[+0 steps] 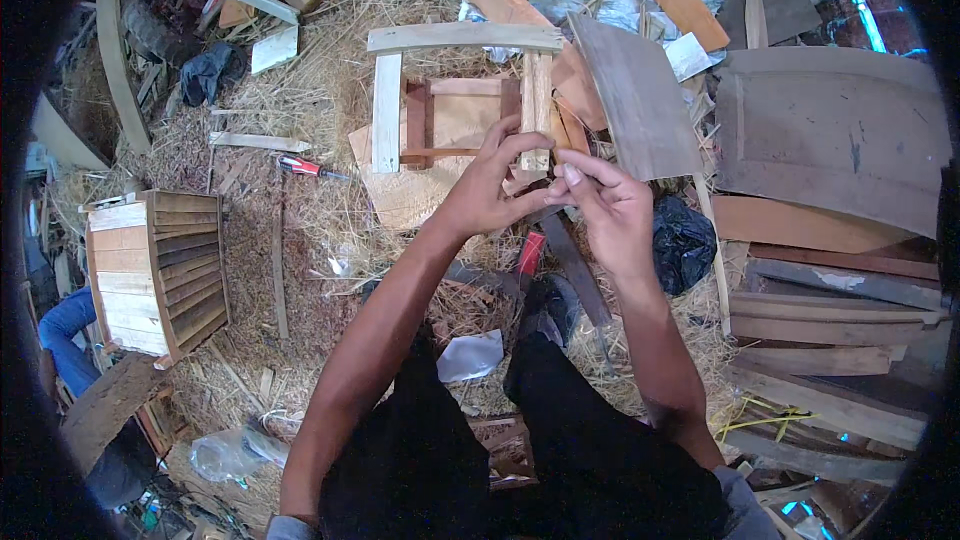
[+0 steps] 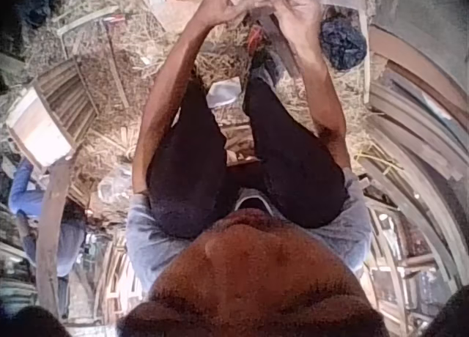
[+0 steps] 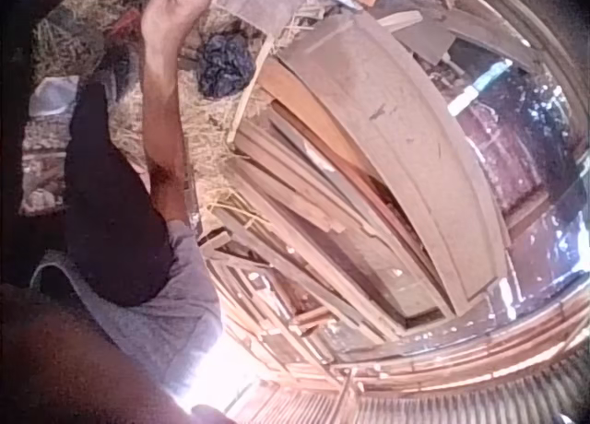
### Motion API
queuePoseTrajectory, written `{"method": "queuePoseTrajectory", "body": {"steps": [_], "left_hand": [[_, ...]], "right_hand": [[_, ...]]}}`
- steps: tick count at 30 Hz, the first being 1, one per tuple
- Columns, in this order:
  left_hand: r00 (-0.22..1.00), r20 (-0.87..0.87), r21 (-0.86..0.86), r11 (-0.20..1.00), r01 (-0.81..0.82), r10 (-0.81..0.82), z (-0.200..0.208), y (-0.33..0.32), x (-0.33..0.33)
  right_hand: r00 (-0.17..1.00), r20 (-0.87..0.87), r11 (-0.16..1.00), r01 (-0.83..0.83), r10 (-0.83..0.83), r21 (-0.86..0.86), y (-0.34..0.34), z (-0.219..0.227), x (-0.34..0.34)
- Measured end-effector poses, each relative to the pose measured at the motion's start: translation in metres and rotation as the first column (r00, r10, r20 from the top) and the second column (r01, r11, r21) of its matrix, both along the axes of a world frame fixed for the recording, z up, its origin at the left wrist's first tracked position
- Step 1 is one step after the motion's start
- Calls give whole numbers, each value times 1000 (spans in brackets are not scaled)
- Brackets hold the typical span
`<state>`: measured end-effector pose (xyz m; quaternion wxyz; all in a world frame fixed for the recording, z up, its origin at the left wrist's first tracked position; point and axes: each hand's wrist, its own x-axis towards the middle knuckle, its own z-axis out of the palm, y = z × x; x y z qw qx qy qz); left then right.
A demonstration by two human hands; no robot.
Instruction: The person assembles a small wooden frame by fitting wooden pieces together and securing them by driving nails into the joints using the head of a small axe.
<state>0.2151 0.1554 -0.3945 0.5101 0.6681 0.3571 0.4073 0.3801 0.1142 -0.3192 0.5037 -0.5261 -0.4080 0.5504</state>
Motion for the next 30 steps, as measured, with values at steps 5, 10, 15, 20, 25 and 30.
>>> {"method": "queuePoseTrajectory", "body": {"steps": [5, 10, 15, 20, 25, 30], "left_hand": [[999, -40, 26, 999, 27, -26, -5, 0, -4], [999, -44, 6, 1000, 18, -18, -9, -1, 0], [999, 11, -133, 991, 32, -31, -10, -3, 1], [998, 39, -85, 995, 46, -43, -13, 1, 8], [998, 43, -63, 997, 46, -43, -17, 1, 1], [996, 61, -86, 994, 64, -59, -12, -1, -2]], "right_hand": [[977, 193, 995, -99, 93, 20, 6, 7, 4], [972, 229, 999, -49, 51, -11, 17, -3, 7], [979, 197, 999, 37, -44, 38, 16, -11, 1], [970, 198, 990, 129, -139, 62, -8, -40, 1], [972, 162, 984, 162, -173, 81, -13, -33, -7], [883, 446, 952, 0, -143, 305, -2, -14, 3]]}}
